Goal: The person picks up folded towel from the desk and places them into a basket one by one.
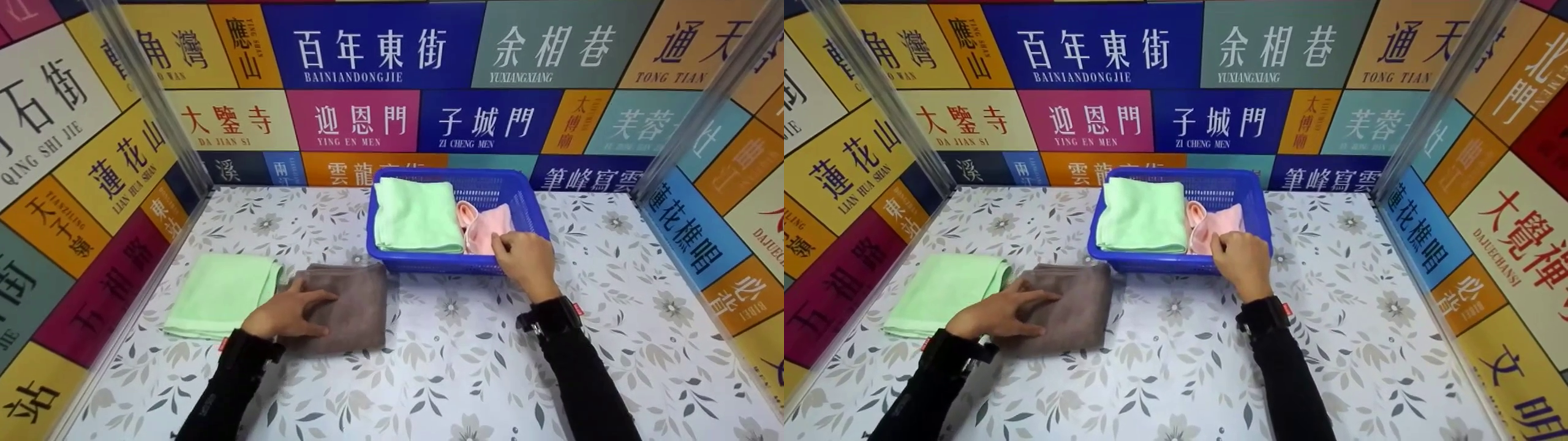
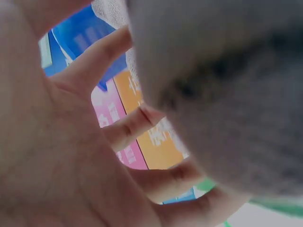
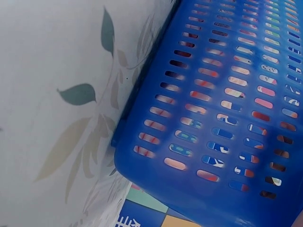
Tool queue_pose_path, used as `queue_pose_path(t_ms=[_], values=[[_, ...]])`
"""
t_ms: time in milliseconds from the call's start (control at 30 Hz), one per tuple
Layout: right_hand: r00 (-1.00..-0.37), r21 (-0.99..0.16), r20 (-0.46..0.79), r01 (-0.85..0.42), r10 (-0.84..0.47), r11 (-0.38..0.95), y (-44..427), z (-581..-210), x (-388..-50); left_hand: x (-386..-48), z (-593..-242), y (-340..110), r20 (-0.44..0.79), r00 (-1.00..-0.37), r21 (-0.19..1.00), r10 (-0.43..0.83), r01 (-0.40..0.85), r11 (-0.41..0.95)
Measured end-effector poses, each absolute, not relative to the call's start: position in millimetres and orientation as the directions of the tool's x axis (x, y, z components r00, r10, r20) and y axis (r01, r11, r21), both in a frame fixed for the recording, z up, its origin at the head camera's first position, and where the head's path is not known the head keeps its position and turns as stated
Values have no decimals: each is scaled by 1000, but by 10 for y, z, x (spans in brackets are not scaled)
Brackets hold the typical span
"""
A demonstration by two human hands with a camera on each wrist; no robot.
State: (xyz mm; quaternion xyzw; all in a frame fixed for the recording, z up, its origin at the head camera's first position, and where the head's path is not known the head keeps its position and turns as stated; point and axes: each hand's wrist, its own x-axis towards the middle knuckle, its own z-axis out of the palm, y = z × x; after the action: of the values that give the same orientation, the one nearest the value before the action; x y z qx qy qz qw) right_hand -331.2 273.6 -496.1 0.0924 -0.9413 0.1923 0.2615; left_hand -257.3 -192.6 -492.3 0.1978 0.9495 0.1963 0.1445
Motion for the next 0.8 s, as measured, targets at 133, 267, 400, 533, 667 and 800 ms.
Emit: queue_pose_path(t_ms=[133,267,400,533,667,800], values=[[-849,-311,522,-272,-75,911,2720,-4957,-3321,-2521,-4950,-1688,-211,-873,430,440,322,844],[-847,-308,525,-272,-75,912,2727,-4963,-3309,-2474,-5001,-1319,-186,-853,443,488,371,816],[-847,-308,527,-271,-74,912,2751,-4971,-3295,-2422,-5039,-885,-169,-834,435,526,416,799],[-853,-313,517,-265,-71,912,2753,-4971,-3291,-2378,-5078,-543,-177,-829,420,530,423,803],[-848,-290,524,-261,-76,921,2722,-4921,-3252,-2365,-5114,-423,-164,-825,426,541,435,793],[-784,-244,615,-294,-87,924,2633,-4784,-3080,-2386,-5123,-493,-120,-828,481,547,434,762]])
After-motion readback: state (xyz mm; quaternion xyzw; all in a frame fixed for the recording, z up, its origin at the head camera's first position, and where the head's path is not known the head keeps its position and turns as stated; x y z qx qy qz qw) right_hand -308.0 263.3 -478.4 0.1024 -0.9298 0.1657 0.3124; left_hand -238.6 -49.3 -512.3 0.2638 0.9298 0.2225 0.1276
